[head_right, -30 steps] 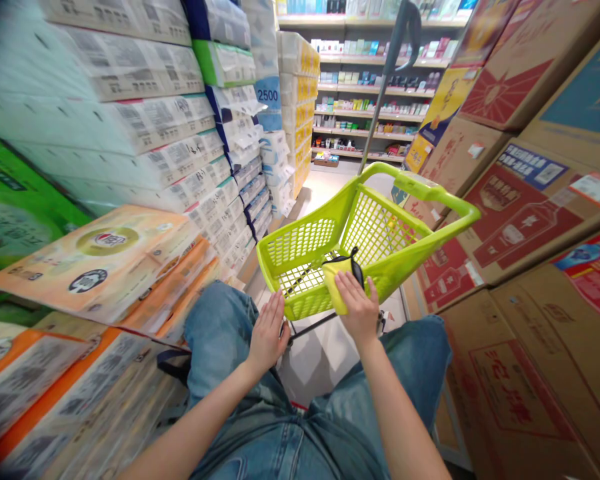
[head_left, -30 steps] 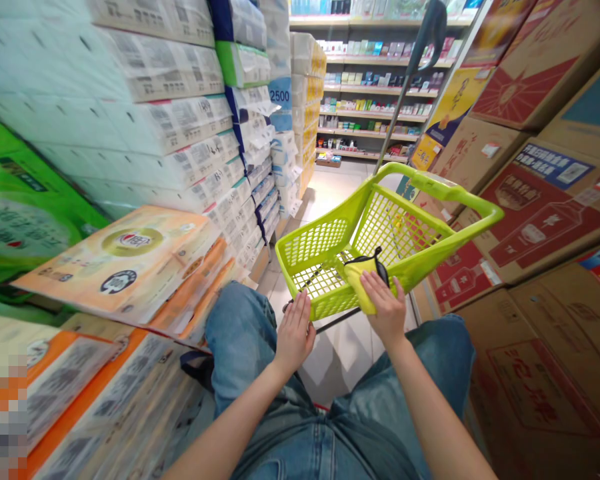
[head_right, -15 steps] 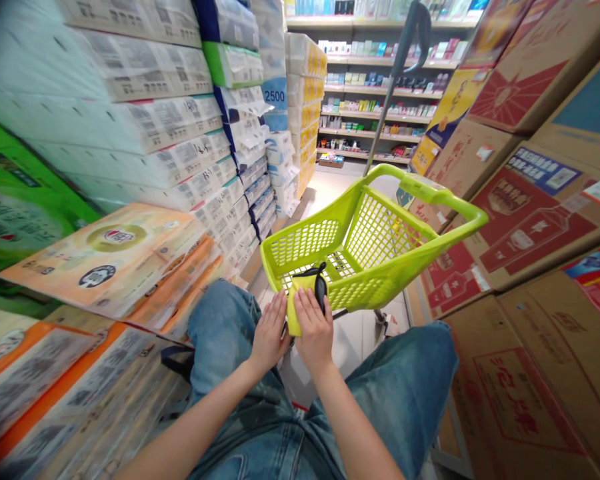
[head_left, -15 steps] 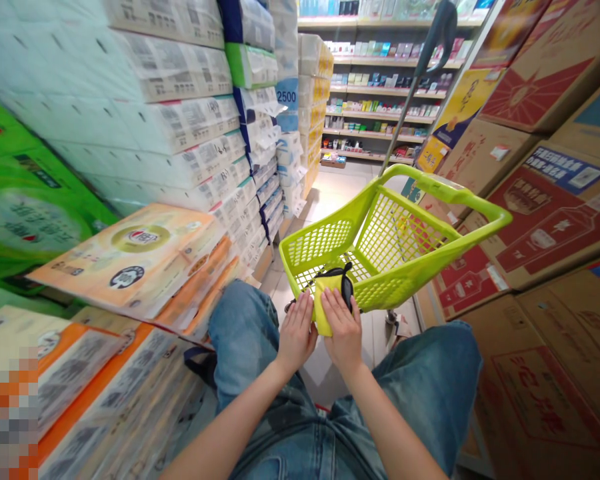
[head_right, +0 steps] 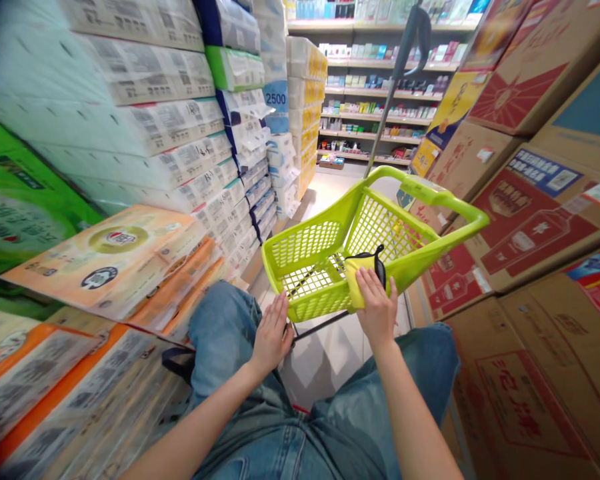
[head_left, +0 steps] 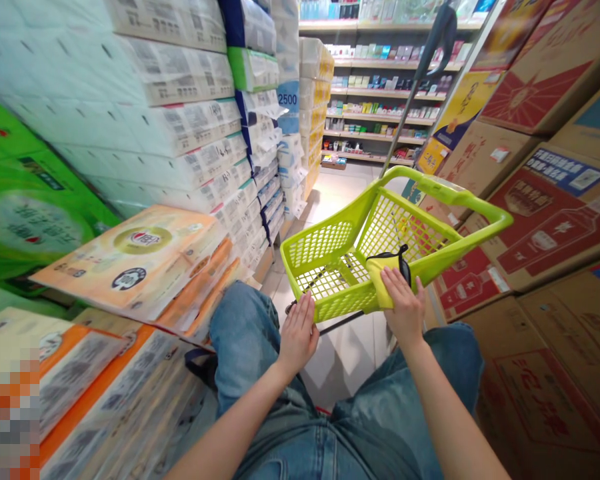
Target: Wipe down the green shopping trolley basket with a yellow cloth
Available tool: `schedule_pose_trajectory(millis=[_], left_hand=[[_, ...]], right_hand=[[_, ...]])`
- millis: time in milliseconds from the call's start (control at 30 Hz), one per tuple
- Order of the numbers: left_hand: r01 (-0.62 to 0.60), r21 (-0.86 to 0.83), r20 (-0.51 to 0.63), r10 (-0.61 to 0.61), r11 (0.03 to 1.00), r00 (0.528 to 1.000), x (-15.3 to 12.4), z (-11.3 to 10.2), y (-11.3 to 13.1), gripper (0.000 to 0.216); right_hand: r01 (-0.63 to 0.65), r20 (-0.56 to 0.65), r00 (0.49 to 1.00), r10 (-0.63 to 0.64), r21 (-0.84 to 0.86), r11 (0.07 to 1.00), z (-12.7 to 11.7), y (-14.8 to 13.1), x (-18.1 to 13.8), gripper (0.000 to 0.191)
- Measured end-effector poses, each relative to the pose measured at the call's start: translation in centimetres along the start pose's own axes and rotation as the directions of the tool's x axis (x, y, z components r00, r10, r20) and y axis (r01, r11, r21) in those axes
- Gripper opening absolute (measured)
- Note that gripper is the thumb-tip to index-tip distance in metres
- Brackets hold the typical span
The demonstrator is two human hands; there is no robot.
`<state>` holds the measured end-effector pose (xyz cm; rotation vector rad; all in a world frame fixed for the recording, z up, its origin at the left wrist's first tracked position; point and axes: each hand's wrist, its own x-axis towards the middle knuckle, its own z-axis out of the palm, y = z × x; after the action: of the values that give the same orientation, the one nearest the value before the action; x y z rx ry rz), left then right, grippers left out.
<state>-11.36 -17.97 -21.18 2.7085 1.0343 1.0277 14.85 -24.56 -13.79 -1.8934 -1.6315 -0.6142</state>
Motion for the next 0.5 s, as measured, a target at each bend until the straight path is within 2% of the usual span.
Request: schedule_pose_trajectory(millis=[67, 133, 233, 300, 400, 500], left_hand=[[0.003, -0.006, 0.002, -0.003, 1.000, 1.000, 0.0, 0.0, 0.0, 0.082], [0.003, -0.006, 0.004, -0.003, 1.000, 1.000, 0.0, 0.0, 0.1, 0.082], [-0.005, -0.005, -0.009, 0.005, 1.000, 1.000, 0.0, 0.0, 0.1, 0.080], [-0.013, -0.008, -0.008, 0.013, 1.000, 1.000, 0.0, -0.1, 0.1, 0.079], [-0.019, -0.007, 0.012, 0.019, 1.000, 1.000, 0.0, -0.3, 0.0, 0.078], [-0.020, 0.001, 0.015, 0.020, 1.000, 1.000, 0.1, -0.3, -0.1, 0.080]], right_hand=[[-0.030, -0.001, 1.000, 0.030, -0.001, 1.000, 0.3, -1.6, -0.1, 0.063], [-0.018, 0.013, 1.000, 0.018, 0.037, 0.999, 0.8, -4.5, -0.6, 0.067], [0.069, 0.052, 0.996, -0.076, 0.133, 0.989, 1.4, -9.1, -1.7, 0.070], [0.122, 0.071, 0.988, -0.137, 0.183, 0.975, 1.7, -11.3, -2.3, 0.067], [0.173, 0.084, 0.977, -0.196, 0.223, 0.959, 1.6, -11.8, -2.2, 0.062], [0.204, 0.090, 0.970, -0.228, 0.219, 0.954, 0.9, -9.1, -1.3, 0.059]])
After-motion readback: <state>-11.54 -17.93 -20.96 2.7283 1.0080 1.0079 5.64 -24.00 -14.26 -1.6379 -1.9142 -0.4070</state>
